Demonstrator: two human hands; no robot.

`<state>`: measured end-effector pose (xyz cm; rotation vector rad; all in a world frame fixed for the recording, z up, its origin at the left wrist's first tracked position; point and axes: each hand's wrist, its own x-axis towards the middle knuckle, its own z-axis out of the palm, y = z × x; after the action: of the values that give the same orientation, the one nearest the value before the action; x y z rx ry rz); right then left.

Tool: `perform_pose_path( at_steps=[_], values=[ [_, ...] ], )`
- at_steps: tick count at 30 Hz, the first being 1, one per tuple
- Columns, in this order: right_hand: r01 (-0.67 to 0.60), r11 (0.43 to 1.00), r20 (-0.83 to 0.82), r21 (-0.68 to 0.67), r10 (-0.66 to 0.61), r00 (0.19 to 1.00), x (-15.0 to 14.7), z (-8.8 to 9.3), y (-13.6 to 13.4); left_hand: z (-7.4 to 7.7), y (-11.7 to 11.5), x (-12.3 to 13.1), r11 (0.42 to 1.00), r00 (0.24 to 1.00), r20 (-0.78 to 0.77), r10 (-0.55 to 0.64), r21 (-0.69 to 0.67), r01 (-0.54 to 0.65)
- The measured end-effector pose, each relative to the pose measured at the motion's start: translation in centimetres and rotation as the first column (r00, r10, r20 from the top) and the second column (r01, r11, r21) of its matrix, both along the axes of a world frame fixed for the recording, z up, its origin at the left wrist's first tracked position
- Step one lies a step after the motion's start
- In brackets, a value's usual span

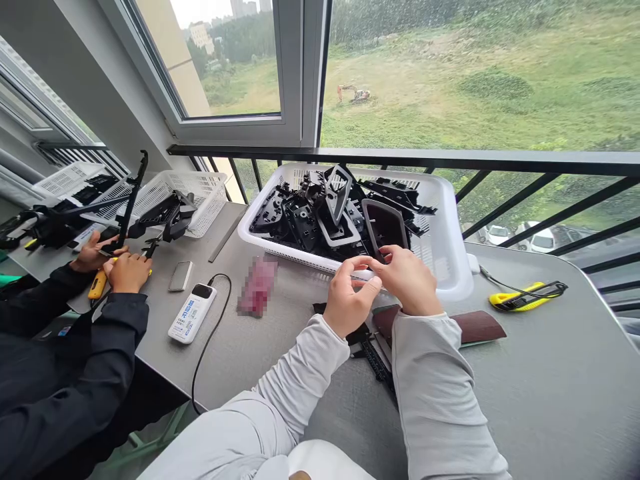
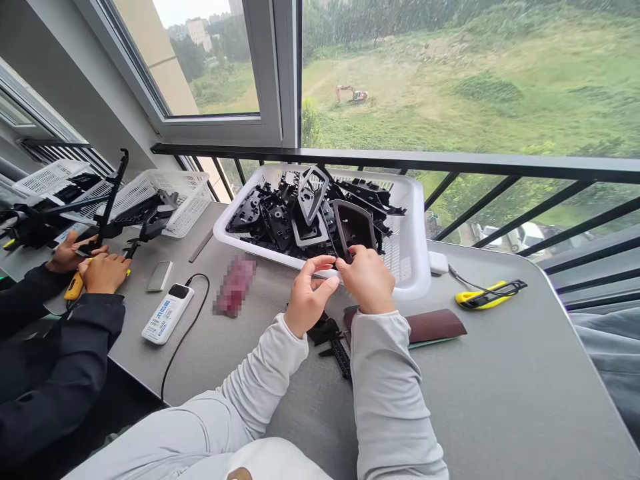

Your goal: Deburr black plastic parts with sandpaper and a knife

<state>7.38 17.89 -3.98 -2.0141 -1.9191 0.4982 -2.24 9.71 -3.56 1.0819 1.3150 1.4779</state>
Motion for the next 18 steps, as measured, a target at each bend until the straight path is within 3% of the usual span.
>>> perform_pose_path(
  at_steps=[7,10,14,18],
  values=[
    [-0.085,0.990,0.047,-0.109,0.091,0.995,-0.2,0.8,1.1,0.0,0.1,-0.2,1.000,1.000,0.009,-0.003,-0.011,0.003],
    [-0.063,0.992,0.022,-0.112,0.066,0.998,-0.2,0.8,1.7,0.0,0.2,-0.2,1.000,1.000,0.013,-0.009,-0.023,0.009],
    [0.051,0.996,-0.193,0.068,-0.037,0.980,-0.1,0.5,1.7,-0.2,0.3,-0.2,1.000,0.998,0.058,-0.004,-0.025,0.005],
    [0.230,0.919,-0.518,0.319,-0.034,0.855,0.1,0.6,0.3,-0.1,0.4,-0.3,0.999,0.977,0.211,0.039,-0.016,-0.037]
  ],
)
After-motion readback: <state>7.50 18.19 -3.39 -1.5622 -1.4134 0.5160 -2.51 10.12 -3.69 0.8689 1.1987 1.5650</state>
